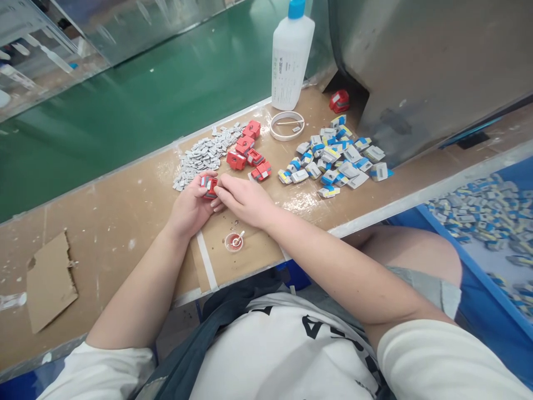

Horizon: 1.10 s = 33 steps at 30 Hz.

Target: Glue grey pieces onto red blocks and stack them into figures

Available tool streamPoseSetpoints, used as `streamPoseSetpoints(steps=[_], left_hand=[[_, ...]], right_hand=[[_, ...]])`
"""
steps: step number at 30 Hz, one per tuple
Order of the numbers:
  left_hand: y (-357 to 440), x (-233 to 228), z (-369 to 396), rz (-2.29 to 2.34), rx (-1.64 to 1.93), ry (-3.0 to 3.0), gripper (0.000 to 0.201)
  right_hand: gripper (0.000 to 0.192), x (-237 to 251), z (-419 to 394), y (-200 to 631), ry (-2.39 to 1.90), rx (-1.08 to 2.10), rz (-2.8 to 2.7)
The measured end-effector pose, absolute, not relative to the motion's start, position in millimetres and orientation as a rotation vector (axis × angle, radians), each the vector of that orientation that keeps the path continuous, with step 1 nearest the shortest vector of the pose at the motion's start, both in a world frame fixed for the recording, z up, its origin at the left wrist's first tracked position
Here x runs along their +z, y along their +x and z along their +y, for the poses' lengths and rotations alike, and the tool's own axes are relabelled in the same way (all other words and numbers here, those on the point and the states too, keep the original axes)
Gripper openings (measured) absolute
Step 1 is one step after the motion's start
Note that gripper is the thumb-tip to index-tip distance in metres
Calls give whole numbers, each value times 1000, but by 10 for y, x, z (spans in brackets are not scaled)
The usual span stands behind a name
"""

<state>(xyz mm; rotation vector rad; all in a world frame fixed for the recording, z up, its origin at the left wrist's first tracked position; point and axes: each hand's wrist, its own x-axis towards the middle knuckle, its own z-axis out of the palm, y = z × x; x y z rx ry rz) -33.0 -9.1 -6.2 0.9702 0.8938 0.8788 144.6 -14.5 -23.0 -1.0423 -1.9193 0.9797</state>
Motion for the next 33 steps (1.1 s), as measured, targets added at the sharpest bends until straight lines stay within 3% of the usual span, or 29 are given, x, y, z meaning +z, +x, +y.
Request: streamPoseSetpoints(steps=[8,16,22,28,33], left_hand=[[-489,-253,-105,1048,837,1596,39],[-511,-194,-132,1105,793,1945,35],[-492,-211,-150,1129,834,1900,35],[-470,-244,-89,957,839,1429,33],[-471,-218,-90,983,860,1507,35]], right_hand=[[26,-237,-158,1444,-1168,704,-2208],[23,-279,-166,1482,-1138,820,-2218],[22,-320,-174,1472,-1086,835,-2183],[26,-292,-162,1457,-1126,868,-2158],[27,-295,-134,1452,-1143,861,-2186]])
